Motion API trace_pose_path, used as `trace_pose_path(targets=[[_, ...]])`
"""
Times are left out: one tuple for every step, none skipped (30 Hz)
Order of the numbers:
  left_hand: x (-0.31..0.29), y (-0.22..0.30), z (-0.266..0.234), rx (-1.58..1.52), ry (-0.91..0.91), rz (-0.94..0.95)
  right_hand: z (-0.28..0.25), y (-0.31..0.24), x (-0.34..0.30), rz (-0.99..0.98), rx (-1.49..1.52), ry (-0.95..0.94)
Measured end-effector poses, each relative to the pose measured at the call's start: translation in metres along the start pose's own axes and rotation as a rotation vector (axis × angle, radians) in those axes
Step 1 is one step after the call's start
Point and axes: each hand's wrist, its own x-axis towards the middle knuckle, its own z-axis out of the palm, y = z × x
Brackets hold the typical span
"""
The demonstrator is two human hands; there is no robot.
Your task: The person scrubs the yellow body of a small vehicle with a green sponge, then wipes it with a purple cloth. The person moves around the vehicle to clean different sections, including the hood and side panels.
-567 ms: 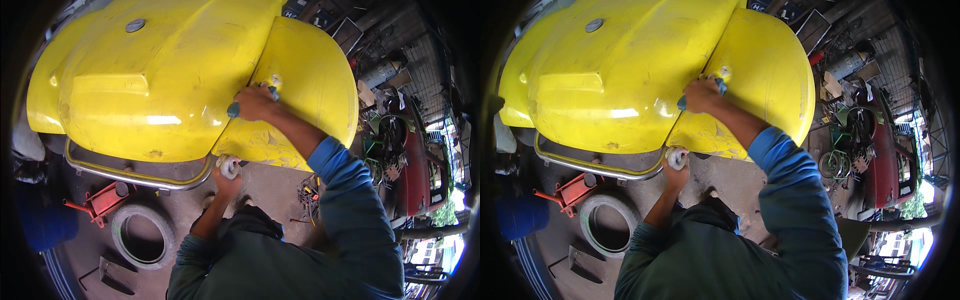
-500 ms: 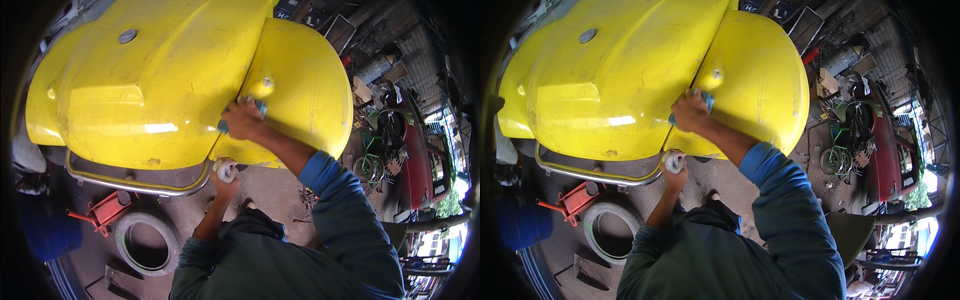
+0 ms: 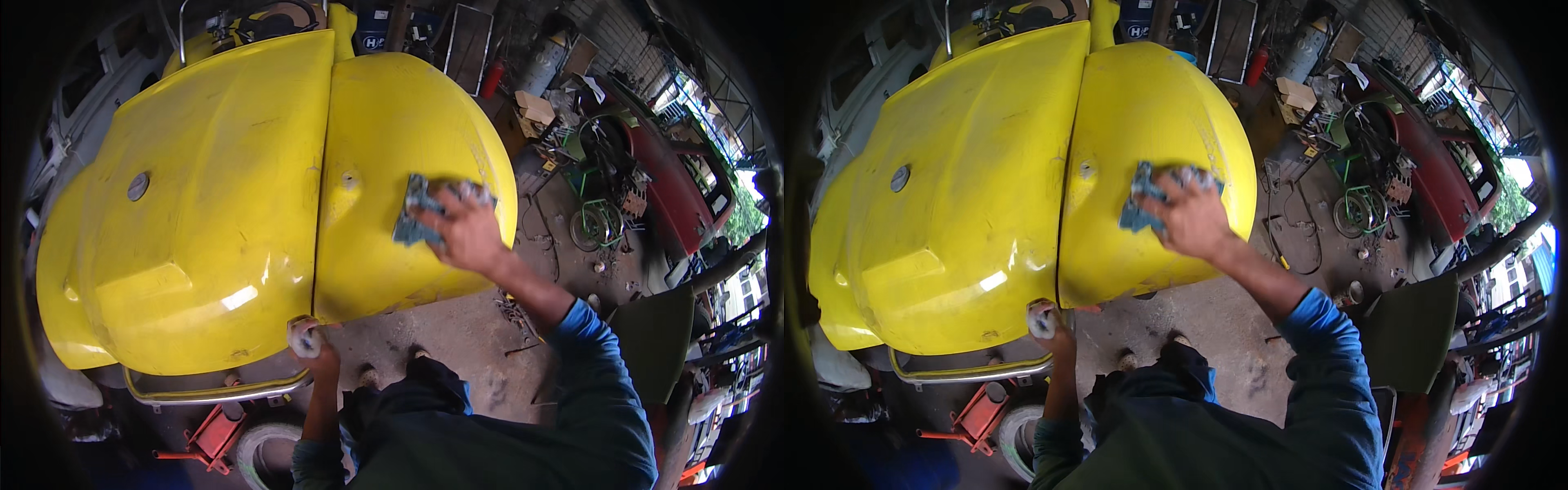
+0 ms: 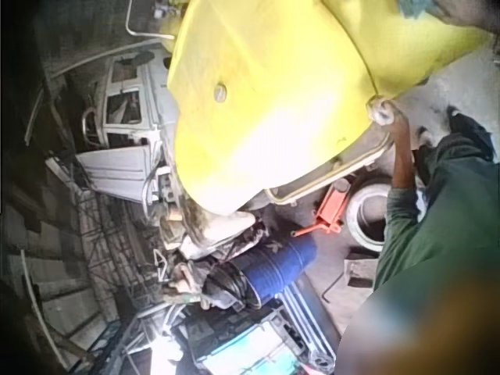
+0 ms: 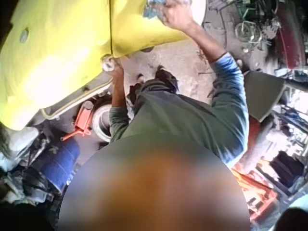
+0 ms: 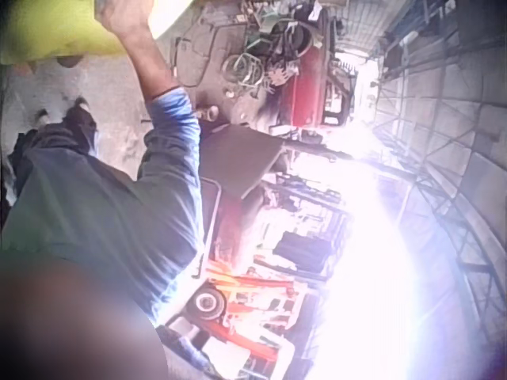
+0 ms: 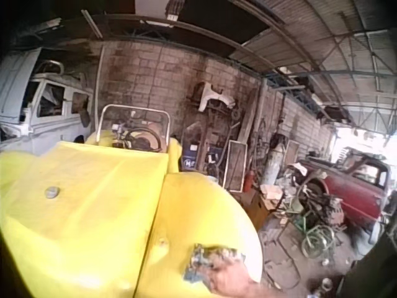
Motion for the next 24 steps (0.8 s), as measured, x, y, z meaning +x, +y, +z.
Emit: trace_pose_path(targets=[[-0.002, 0.0, 0.007, -0.079, -0.004, -0.038, -0.006, 0.021, 0.01, 0.143, 0.017, 0.073], [-0.005, 0.0, 0.017, -0.152, -0.051, -0.079, -0.011, 0.034, 0.016, 0.248, 0.022, 0.178], [-0.008, 0.001, 0.025, -0.113, -0.112, -0.049, -0.008, 0.037, 0.017, 0.35, 0.023, 0.126], [-0.012, 0.001, 0.031, -0.085, -0.145, 0.062, -0.004, 0.033, 0.013, 0.398, 0.006, 0.196], [-0.016, 0.001, 0.034, -0.04, -0.193, 0.154, 0.002, 0.029, 0.007, 0.416, -0.02, 0.313], [-0.017, -0.001, 0.037, 0.045, -0.238, 0.18, 0.009, 0.012, -0.009, 0.413, -0.039, 0.37], [-0.02, 0.0, 0.036, 0.008, -0.259, 0.145, 0.016, -0.009, -0.029, 0.443, -0.014, 0.314], [-0.02, -0.003, 0.034, -0.014, -0.249, 0.212, 0.021, -0.031, -0.049, 0.455, 0.002, 0.251], [-0.021, -0.004, 0.03, 0.0, -0.236, 0.226, 0.026, -0.05, -0.067, 0.41, -0.017, 0.293], [-0.02, -0.007, 0.028, 0.015, -0.191, 0.21, 0.029, -0.062, -0.084, 0.374, 0.033, 0.347], [-0.02, -0.009, 0.026, 0.009, -0.175, 0.129, 0.03, -0.059, -0.095, 0.344, 0.028, 0.278], [-0.02, -0.01, 0.025, 0.006, -0.144, 0.034, 0.029, -0.054, -0.103, 0.298, 0.0, 0.331], [-0.02, -0.01, 0.028, -0.022, -0.138, 0.025, 0.027, -0.038, -0.101, 0.362, 0.059, 0.266], [-0.02, -0.009, 0.032, -0.004, -0.131, -0.036, 0.022, -0.012, -0.095, 0.415, 0.092, 0.303], [-0.02, -0.007, 0.04, -0.016, -0.148, -0.012, 0.019, 0.019, -0.081, 0.487, 0.206, 0.352], [-0.019, -0.003, 0.049, -0.032, -0.154, -0.001, 0.018, 0.054, -0.061, 0.555, 0.319, 0.439], [-0.02, 0.001, 0.062, -0.046, -0.128, 0.028, 0.02, 0.088, -0.037, 0.57, 0.593, 0.463], [-0.021, 0.007, 0.074, -0.089, -0.157, 0.064, 0.022, 0.115, -0.016, 0.596, 0.623, 0.459], [-0.023, 0.012, 0.085, -0.12, -0.178, 0.074, 0.027, 0.133, 0.0, 0.548, 0.656, 0.502], [-0.025, 0.016, 0.095, -0.134, -0.189, 0.066, 0.029, 0.146, 0.006, 0.597, 0.694, 0.467], [-0.027, 0.018, 0.104, -0.055, -0.192, 0.146, 0.033, 0.148, 0.006, 0.585, 0.641, 0.498], [-0.029, 0.018, 0.11, -0.05, -0.201, 0.191, 0.037, 0.14, -0.002, 0.65, 0.594, 0.453], [-0.032, 0.017, 0.116, -0.017, -0.203, 0.206, 0.039, 0.128, -0.019, 0.616, 0.573, 0.499], [-0.035, 0.015, 0.121, 0.045, -0.187, 0.157, 0.04, 0.11, -0.043, 0.567, 0.513, 0.54]])
